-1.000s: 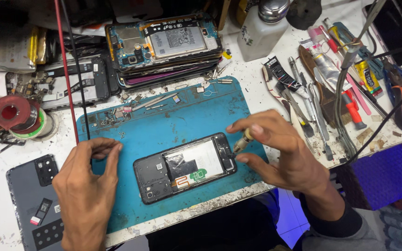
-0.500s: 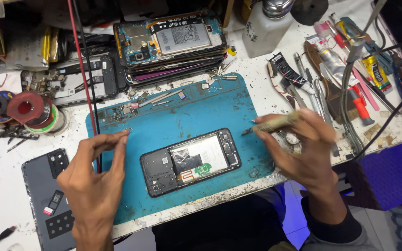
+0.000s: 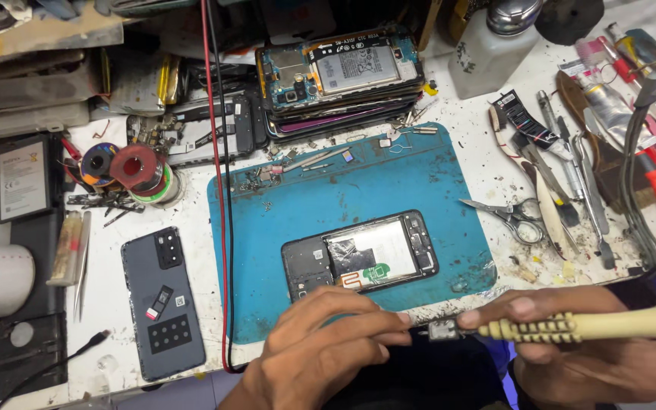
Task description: The person repairs a disassembled smartphone on a work mat, using a screwdriver to unscrew and re-tighten screws around the phone's frame while holding the device steady with the other hand. They occasionally reposition the phone and handle small components on the cluttered repair bench.
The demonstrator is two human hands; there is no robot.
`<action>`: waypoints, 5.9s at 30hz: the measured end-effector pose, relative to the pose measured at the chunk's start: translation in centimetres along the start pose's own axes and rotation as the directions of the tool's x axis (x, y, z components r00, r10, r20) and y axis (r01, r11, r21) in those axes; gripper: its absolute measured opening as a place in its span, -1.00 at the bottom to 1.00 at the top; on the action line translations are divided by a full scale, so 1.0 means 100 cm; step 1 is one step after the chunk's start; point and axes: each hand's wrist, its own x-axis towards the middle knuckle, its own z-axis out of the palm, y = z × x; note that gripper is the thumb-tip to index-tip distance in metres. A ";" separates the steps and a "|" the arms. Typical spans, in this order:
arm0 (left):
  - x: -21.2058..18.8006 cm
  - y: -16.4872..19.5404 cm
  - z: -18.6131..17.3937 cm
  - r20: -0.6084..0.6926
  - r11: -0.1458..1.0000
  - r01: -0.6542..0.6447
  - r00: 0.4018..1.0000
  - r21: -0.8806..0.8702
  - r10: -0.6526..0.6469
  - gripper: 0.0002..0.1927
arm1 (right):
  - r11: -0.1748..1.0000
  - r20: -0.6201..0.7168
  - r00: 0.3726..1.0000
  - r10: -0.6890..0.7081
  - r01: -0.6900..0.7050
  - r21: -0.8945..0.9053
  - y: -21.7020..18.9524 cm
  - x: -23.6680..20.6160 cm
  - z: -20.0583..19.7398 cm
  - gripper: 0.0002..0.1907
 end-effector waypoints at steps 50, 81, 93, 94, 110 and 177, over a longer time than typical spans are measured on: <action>-0.014 -0.120 0.107 0.217 0.845 0.075 0.951 0.529 -0.221 -0.23 | 0.271 0.016 0.863 -0.505 0.176 -0.946 0.065 0.118 -0.081 -0.20; -0.033 -0.160 0.126 0.290 0.849 0.138 0.901 0.511 -0.321 -0.07 | 0.158 -0.022 0.867 -0.498 0.065 -0.985 0.105 0.129 -0.111 -0.22; -0.033 -0.160 0.125 0.300 0.849 0.132 0.898 0.512 -0.321 -0.07 | 0.234 -0.026 0.866 -0.500 0.106 -0.966 0.104 0.135 -0.105 -0.22; -0.034 -0.159 0.124 0.299 0.851 0.134 0.899 0.509 -0.320 -0.07 | 0.238 0.000 0.867 -0.499 0.137 -0.961 0.103 0.137 -0.105 -0.22; -0.025 -0.143 0.108 0.272 0.822 0.076 0.923 0.564 -0.272 -0.03 | 0.050 0.191 0.886 -0.422 0.233 -0.971 0.059 0.159 -0.090 -0.08; -0.041 -0.052 0.005 -0.280 0.897 0.441 0.867 0.044 -0.412 -0.70 | 0.549 -0.126 0.861 -0.492 0.194 -0.813 0.062 0.097 -0.035 -0.39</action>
